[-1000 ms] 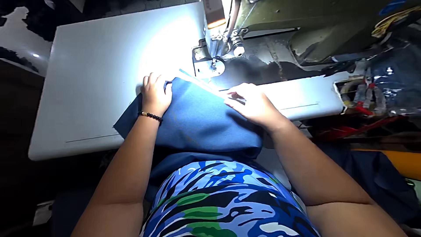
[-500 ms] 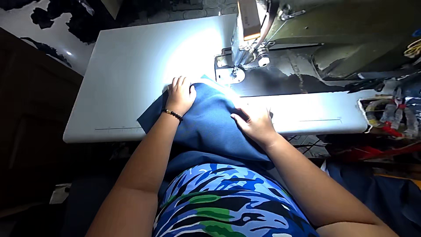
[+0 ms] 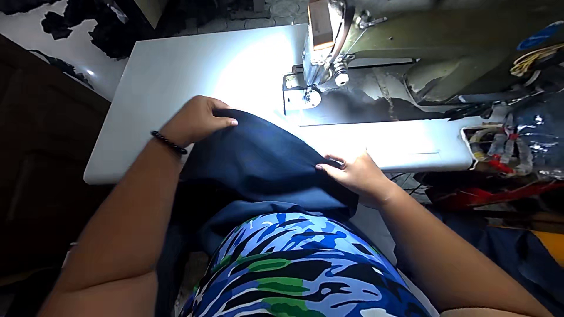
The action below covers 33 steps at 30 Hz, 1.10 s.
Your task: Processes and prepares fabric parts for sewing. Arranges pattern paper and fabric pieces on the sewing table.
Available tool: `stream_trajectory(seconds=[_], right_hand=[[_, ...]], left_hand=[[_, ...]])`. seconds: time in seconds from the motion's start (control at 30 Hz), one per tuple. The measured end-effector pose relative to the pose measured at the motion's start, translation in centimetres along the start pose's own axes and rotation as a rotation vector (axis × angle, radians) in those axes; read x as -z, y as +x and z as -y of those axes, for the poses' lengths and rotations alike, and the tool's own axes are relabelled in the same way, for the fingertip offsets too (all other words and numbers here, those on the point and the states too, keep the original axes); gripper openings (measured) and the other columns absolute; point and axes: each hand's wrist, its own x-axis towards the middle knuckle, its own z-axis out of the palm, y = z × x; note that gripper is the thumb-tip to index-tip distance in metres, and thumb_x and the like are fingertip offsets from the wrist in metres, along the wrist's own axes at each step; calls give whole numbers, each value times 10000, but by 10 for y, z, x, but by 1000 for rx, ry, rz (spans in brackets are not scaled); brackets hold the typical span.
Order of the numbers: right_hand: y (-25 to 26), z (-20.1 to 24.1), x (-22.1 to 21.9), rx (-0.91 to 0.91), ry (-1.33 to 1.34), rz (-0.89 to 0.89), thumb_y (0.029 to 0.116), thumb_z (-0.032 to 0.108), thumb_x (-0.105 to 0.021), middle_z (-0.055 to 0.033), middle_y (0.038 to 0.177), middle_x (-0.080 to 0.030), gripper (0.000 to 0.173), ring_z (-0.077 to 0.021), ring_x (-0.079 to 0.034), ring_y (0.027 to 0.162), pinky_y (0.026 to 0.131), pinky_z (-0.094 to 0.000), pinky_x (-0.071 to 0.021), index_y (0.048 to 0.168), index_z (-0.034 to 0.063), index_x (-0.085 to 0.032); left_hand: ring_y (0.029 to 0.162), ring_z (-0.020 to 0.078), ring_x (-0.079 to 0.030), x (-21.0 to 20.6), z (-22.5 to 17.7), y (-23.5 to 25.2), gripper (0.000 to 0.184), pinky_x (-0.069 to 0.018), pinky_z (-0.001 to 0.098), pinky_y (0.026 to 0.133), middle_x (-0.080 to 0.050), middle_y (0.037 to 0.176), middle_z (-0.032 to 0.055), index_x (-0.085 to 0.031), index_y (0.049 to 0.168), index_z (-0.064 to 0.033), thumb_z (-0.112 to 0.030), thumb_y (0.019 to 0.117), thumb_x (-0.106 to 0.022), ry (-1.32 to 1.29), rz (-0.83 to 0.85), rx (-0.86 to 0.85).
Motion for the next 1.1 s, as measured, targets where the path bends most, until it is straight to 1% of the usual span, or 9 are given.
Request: stream_trajectory(seconds=[0.17, 0.27, 0.4, 0.53, 0.63, 0.7, 0.8, 0.9, 1.1], right_hand=[[-22, 7, 8, -194, 230, -12, 869, 133, -679, -6, 662, -642, 85, -87, -589, 593, 555, -333, -495, 845, 82, -741], [-27, 5, 4, -220, 258, -43, 869, 104, -706, -44, 792, -712, 80, -122, -676, 730, 675, -373, -564, 927, 60, -742], [-28, 3, 4, -254, 206, -84, 845, 105, -780, -91, 865, -706, 362, -234, -666, 807, 782, -483, -543, 1191, 29, -705], [-33, -5, 10, -265, 92, -113, 900, 152, -753, -122, 840, -730, 132, -288, -695, 838, 860, -593, -507, 937, 25, -762], [-36, -14, 11, -256, 53, -85, 935, 192, -719, -121, 831, -711, 168, -304, -675, 879, 898, -602, -470, 891, 35, -760], [-38, -16, 11, -265, 49, -69, 939, 185, -713, -123, 835, -714, 166, -316, -675, 905, 902, -600, -471, 886, 37, -764], [-39, -17, 14, -285, 55, -50, 934, 135, -709, -122, 830, -708, 120, -301, -678, 869, 839, -576, -505, 895, 33, -758], [-39, -17, 19, -322, 71, -40, 932, 97, -721, -115, 814, -717, 84, -230, -679, 741, 694, -485, -555, 924, 22, -759], [-36, -21, 33, -355, 92, -45, 898, 19, -738, -129, 846, -709, 130, -200, -615, 653, 627, -438, -538, 1026, -1, -737]], left_hand=[[682, 54, -613, 22, -14, -22, 105, -520, 328, 659, -665, 760, -6, -686, 902, -103, -163, 909, -771, 71, 8, -23], [694, 93, -576, 14, -12, -22, 176, -483, 363, 656, -605, 765, 12, -592, 905, -100, -207, 964, -719, 122, 1, -38], [705, 155, -616, 0, -5, -15, 204, -524, 413, 676, -640, 813, 74, -626, 973, -43, -216, 959, -732, 85, -14, 8], [811, 24, -694, -8, 13, -11, 48, -604, 247, 774, -709, 903, -20, -666, 1019, -48, -57, 981, -639, -248, 68, 81], [738, -11, -681, -13, 20, -10, 76, -589, 189, 674, -717, 875, -44, -677, 1027, -64, -60, 1010, -603, -353, 69, 166], [624, -18, -623, -17, 18, -8, 88, -504, 162, 538, -711, 825, -35, -688, 1033, -83, -144, 1019, -627, -293, 33, 230], [575, 10, -563, -22, 13, -4, 140, -448, 200, 515, -686, 787, -8, -690, 1028, -88, -221, 1018, -645, -192, 0, 252], [604, 63, -610, -27, 4, -1, 182, -516, 250, 545, -666, 799, 33, -643, 1021, -70, -251, 1016, -654, -179, -34, 271], [662, 59, -675, -31, -15, -1, 217, -601, 261, 624, -665, 813, 15, -615, 1010, -59, -241, 968, -725, -291, -118, 223]])
